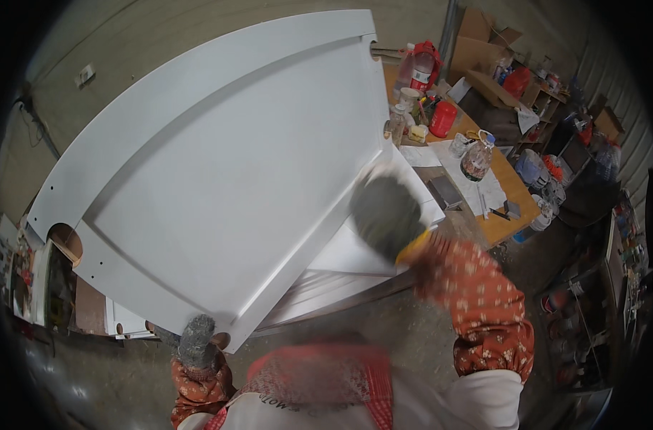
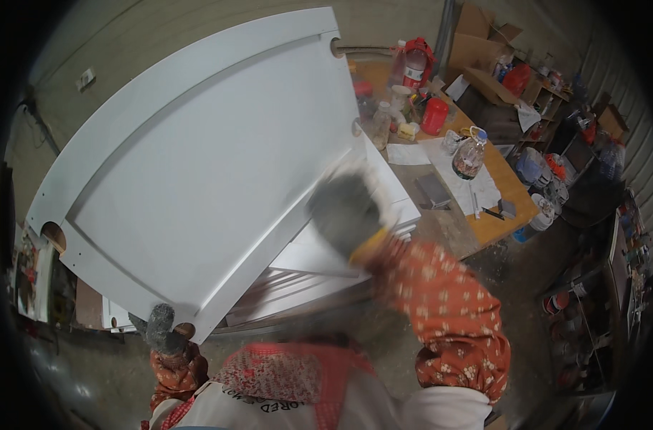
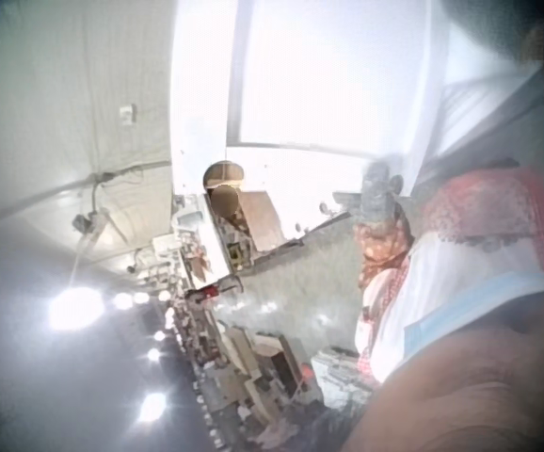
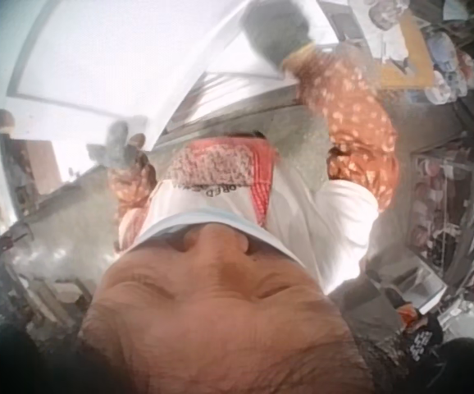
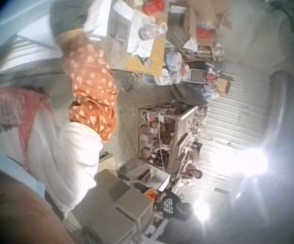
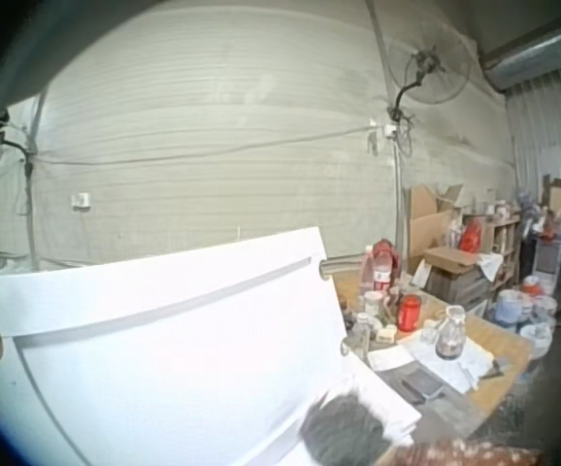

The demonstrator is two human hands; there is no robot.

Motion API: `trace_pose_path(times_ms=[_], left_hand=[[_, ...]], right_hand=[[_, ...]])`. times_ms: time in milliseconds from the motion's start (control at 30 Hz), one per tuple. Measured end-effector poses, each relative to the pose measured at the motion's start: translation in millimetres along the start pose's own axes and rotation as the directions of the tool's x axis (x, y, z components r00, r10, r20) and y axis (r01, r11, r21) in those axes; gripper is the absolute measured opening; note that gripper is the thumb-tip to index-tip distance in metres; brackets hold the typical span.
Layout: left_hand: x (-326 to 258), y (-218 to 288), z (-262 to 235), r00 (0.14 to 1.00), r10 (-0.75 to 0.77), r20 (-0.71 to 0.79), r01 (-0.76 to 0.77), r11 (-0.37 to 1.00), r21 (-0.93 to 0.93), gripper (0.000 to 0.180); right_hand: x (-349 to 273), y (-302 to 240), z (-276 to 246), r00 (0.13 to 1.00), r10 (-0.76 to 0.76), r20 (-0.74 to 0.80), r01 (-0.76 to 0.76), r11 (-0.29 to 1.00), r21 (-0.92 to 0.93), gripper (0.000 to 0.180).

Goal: The person sands the edges and surfaces of white furniture panels using a sanding block and wipes them with a cloth.

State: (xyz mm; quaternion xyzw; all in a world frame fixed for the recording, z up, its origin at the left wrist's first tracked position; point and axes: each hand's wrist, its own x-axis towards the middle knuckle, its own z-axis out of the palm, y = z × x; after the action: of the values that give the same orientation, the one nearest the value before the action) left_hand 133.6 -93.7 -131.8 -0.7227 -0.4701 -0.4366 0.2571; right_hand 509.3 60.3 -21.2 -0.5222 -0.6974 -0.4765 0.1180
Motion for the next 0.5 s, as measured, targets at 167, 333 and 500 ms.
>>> trace_pose_path(times_ms=[167, 333, 500], left_hand=[[-5.3, -18.2, -2.6, 0.999, 0.029, -0.019, -0.028, 0.997, 0.073, 0.039], [-12.8, -49.8, -4.2, 0.997, 0.075, -0.016, -0.071, 0.984, 0.160, 0.043], [44.5, -44.8, -3.0, 0.978, 0.201, 0.051, -0.207, 0.960, 0.187, 0.050]], right_hand=[[-22.9, -40.9, -20.1, 0.973, -0.225, -0.056, 0.230, 0.969, 0.096, 0.025], [18.7, 18.4, 1.4, 0.977, -0.195, 0.085, 0.178, 0.968, 0.174, 0.028], [36.0, 107.0, 83.1, 0.828, 0.347, 0.440, -0.528, 0.747, 0.405, 0.034]])
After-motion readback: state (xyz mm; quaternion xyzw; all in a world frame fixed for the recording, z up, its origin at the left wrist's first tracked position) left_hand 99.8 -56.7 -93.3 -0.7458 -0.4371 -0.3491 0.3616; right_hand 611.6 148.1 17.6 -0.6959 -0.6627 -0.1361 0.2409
